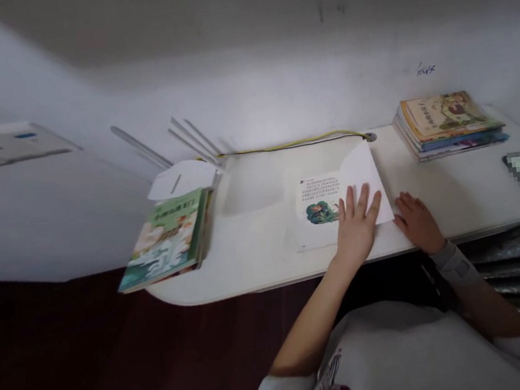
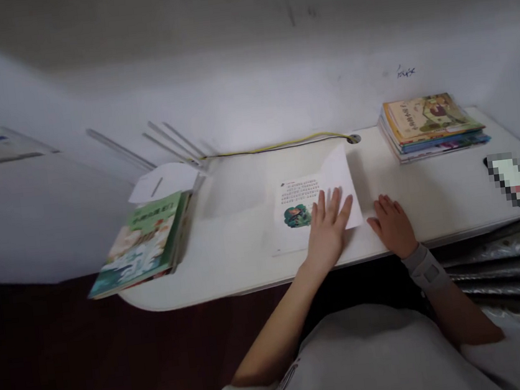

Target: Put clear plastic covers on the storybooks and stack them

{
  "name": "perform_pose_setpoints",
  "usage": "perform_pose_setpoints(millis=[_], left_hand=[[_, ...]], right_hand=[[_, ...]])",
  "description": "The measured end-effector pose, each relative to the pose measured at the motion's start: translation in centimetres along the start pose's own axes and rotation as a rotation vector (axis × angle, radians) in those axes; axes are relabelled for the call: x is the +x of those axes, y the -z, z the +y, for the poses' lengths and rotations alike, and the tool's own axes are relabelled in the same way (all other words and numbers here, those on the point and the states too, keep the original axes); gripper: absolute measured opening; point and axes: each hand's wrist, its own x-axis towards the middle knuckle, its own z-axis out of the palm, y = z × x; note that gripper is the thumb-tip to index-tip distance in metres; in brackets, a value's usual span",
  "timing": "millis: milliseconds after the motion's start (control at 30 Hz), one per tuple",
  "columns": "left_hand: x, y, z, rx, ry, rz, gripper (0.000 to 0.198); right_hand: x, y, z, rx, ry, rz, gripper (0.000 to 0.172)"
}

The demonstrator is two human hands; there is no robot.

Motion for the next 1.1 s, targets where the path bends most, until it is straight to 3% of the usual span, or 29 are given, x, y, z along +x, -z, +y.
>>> perform_pose_setpoints(millis=[100, 200, 333, 600, 800, 1100], left_hand=[[0.8, -0.9, 1.2, 0.160, -0.059, -0.145, 0.053], [1.1, -1.2, 1.6, 0.232, -0.029, -0.193, 0.048], [1.3, -1.6, 1.7, 0.267, 0.040, -0.225, 0.045], [1.9, -2.7, 2.2, 0.264, 0.034, -0.284, 0.046], [2.0, -2.4, 2.3, 0.317, -0.068, -0.337, 0.047], [0.7, -3.7, 2.5, 0.397, -0.230, -0.283, 0.042]], right_hand=[[0.0, -0.1, -0.1, 0.031, -0.004, -0.002, 0.048], [0.3, 0.1, -0.2, 0.062, -0.024, 0.005, 0.047], [0.4, 0.2, -0.3, 0.101, -0.046, -0.002, 0.047], [0.4, 0.0, 0.1, 0.191, -0.063, 0.003, 0.049], [0.5, 0.0, 0.2, 0.229, -0.059, 0.030, 0.049], [0.5, -0.1, 0.0, 0.275, -0.077, 0.109, 0.047]])
